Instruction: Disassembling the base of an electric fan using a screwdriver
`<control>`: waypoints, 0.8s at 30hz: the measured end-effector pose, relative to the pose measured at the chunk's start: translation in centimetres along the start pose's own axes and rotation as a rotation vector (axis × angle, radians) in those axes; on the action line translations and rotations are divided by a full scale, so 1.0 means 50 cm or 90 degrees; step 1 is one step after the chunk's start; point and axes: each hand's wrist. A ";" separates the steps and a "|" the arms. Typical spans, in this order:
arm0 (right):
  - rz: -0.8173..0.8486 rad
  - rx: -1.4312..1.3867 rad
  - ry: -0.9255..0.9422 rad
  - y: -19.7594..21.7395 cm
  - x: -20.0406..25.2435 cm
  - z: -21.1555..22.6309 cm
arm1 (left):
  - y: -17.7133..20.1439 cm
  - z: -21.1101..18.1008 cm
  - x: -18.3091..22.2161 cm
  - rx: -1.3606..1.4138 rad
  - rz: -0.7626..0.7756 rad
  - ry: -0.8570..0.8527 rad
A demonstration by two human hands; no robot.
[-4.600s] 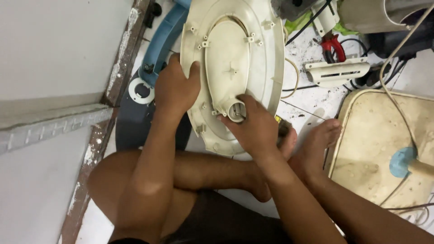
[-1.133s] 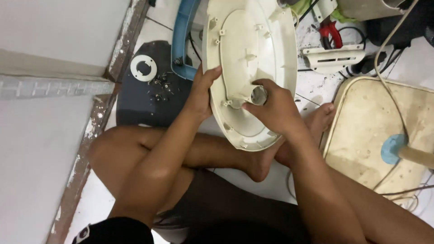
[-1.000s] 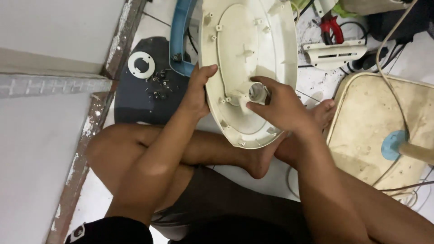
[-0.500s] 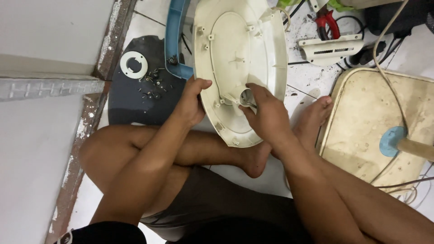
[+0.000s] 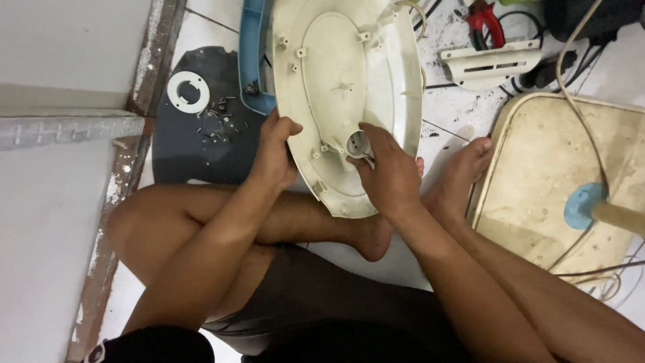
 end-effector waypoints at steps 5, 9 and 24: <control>-0.034 -0.023 0.012 0.002 0.000 0.008 | -0.028 -0.020 0.015 -0.043 -0.040 -0.052; -0.014 -0.103 0.024 0.022 -0.009 0.000 | -0.049 -0.044 0.036 -0.084 -0.033 -0.083; 0.118 -0.060 -0.288 0.124 -0.019 -0.019 | 0.028 0.025 -0.040 -0.019 -0.004 -0.047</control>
Point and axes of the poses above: each hand's wrist, its own x-axis away from the middle knuckle, its own y-axis out of the back of the hand, z = x × y, and after that the axes turned 3 degrees about y, right-handed
